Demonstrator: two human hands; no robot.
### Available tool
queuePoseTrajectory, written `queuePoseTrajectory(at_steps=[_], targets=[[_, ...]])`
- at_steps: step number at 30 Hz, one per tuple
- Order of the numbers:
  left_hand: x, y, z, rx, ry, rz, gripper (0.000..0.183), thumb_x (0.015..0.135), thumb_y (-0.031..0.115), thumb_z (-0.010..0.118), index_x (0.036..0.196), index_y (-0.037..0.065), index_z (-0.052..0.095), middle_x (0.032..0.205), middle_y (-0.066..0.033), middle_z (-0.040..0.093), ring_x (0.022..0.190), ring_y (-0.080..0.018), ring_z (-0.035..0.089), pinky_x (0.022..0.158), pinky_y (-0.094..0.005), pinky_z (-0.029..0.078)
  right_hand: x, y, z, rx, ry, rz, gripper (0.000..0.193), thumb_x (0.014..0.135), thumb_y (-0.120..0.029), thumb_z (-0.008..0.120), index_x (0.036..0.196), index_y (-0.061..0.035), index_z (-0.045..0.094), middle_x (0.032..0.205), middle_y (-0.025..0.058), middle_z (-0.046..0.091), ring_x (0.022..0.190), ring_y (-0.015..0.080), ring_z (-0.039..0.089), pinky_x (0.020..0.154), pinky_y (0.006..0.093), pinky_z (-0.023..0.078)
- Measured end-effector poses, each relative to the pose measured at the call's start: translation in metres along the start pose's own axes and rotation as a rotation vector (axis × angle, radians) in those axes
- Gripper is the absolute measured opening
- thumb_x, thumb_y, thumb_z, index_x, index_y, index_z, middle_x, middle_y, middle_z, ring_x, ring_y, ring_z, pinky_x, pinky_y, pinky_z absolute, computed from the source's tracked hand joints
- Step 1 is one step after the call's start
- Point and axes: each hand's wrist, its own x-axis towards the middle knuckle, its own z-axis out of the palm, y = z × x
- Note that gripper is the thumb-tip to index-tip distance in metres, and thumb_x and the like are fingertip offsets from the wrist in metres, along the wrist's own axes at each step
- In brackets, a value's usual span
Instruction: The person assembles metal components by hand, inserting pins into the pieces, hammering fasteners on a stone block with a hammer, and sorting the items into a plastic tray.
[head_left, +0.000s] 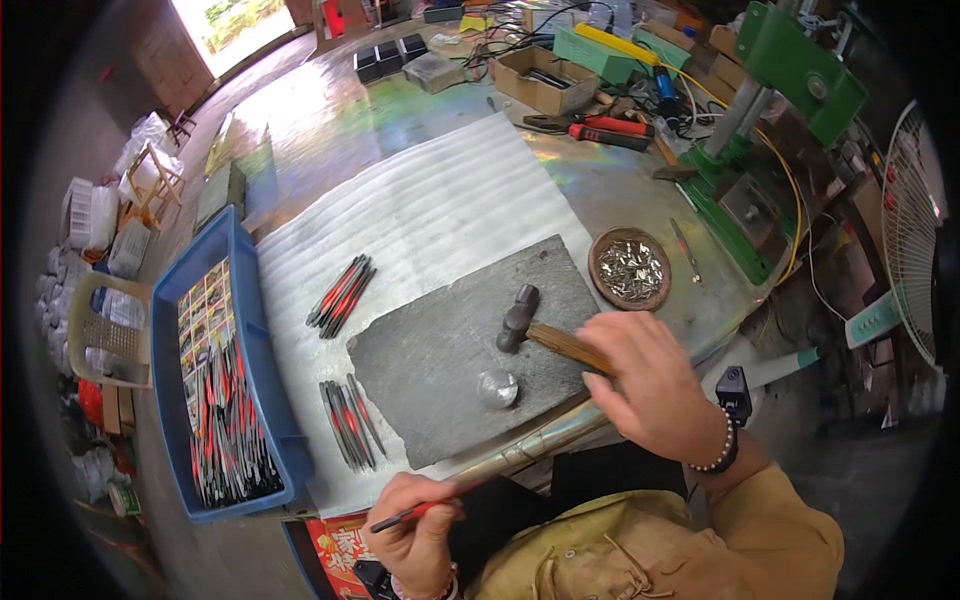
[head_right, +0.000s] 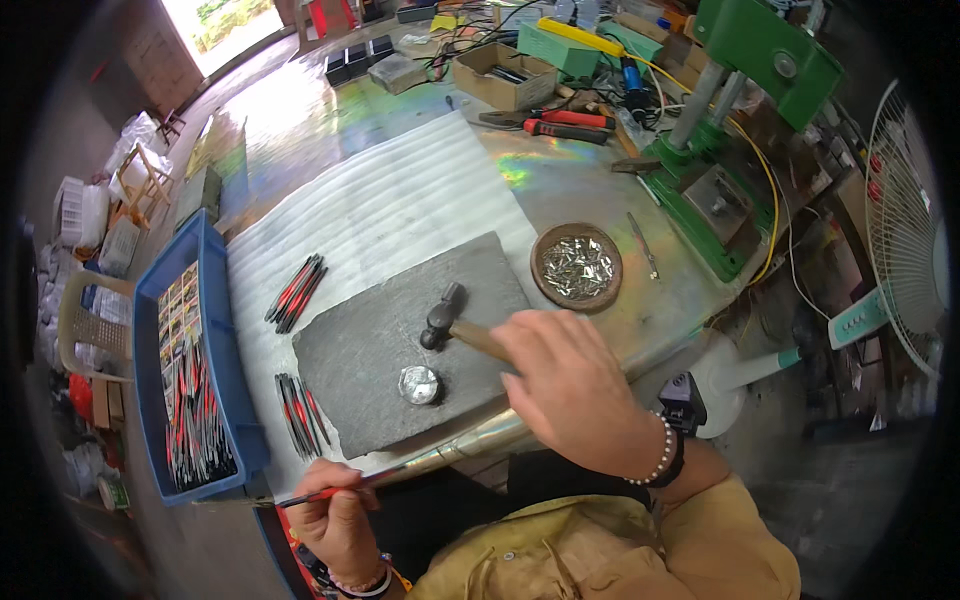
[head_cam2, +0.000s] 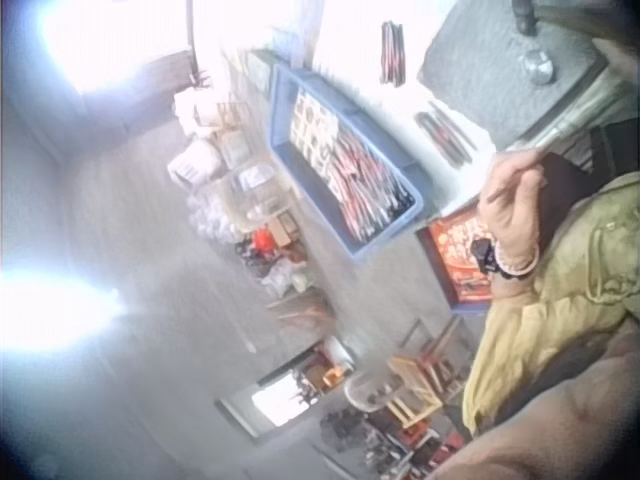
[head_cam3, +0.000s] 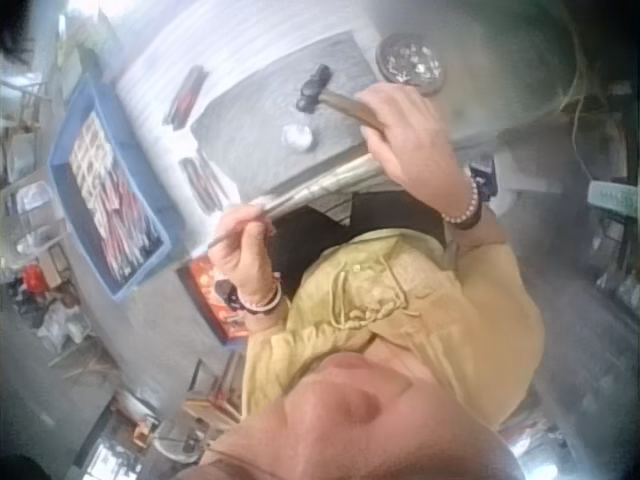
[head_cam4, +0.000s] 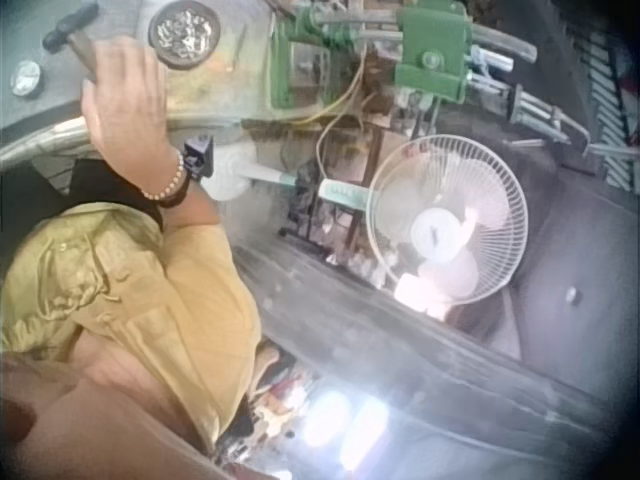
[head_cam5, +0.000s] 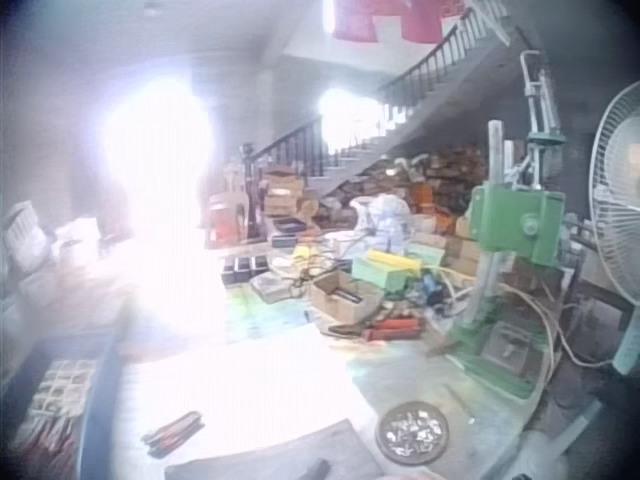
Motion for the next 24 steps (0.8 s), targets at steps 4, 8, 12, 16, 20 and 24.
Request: queuePoseTrajectory(at_steps=[4, 8, 12, 16, 20, 24], targets=[[0.008, 0.002, -0.008, 0.27, 0.095, 0.096, 0.017, 0.086, 0.013, 0.065, 0.09, -0.003, 0.06, 0.078, -0.0065, 0.054, 0.057, -0.0098, 0.048, 0.051, -0.0192, 0.037, 0.004, 0.008, 0.016, -0.301, -0.104, -0.083, 0.024, 0.076, -0.005, 0.053, 0.1, -0.002, 0.051, 0.088, 0.0093, 0.051, 0.086, 0.0243, 0.053, 0.068, 0.031, 0.043], [0.018, 0.004, -0.003, 0.525, 0.044, 0.196, 0.012, 0.086, 0.007, 0.063, 0.091, -0.004, 0.061, 0.078, -0.0061, 0.055, 0.062, -0.0105, 0.049, 0.056, -0.0204, 0.037, 0.01, 0.013, 0.015, -0.302, -0.146, -0.023, 0.014, 0.076, -0.005, 0.052, 0.089, -0.0043, 0.047, 0.08, 0.0093, 0.046, 0.08, 0.0263, 0.056, 0.069, 0.0352, 0.046], [0.029, -0.004, 0.002, 0.677, -0.057, 0.229, 0.008, 0.084, 0.003, 0.063, 0.088, -0.004, 0.061, 0.075, -0.0077, 0.056, 0.068, -0.0137, 0.053, 0.061, -0.0248, 0.041, 0.013, 0.028, -0.002, -0.083, -0.278, 0.228, 0.016, 0.078, -0.004, 0.051, 0.093, -0.0012, 0.048, 0.088, 0.0144, 0.052, 0.082, 0.0334, 0.058, 0.074, 0.0406, 0.049], [0.034, -0.015, 0.005, 0.637, -0.097, 0.171, 0.006, 0.085, 0.002, 0.061, 0.088, -0.003, 0.061, 0.074, -0.0073, 0.055, 0.063, -0.0126, 0.052, 0.059, -0.0235, 0.04, 0.006, 0.096, -0.009, -0.036, -0.005, 0.193, 0.022, 0.076, -0.006, 0.058, 0.096, 0.0026, 0.053, 0.088, 0.0167, 0.055, 0.076, 0.0364, 0.057, 0.067, 0.0407, 0.046], [0.036, -0.019, 0.007, 0.638, -0.041, 0.137, 0.005, 0.08, -0.002, 0.062, 0.085, -0.001, 0.062, 0.071, -0.0087, 0.055, 0.062, -0.0172, 0.053, 0.056, -0.0268, 0.041, 0.013, 0.126, -0.016, -0.059, -0.058, 0.334, 0.023, 0.076, -0.011, 0.059, 0.094, 0.0045, 0.057, 0.085, 0.0199, 0.057, 0.082, 0.0372, 0.056, 0.073, 0.0414, 0.045], [0.035, -0.018, 0.001, 0.615, -0.042, 0.081, 0.004, 0.081, -0.001, 0.062, 0.085, -0.001, 0.062, 0.071, -0.0086, 0.056, 0.062, -0.0176, 0.053, 0.057, -0.0269, 0.041, 0.015, 0.141, -0.001, -0.141, -0.143, 0.308, 0.023, 0.074, -0.012, 0.061, 0.09, 0.0045, 0.059, 0.087, 0.0205, 0.058, 0.084, 0.0377, 0.056, 0.075, 0.0418, 0.045]])
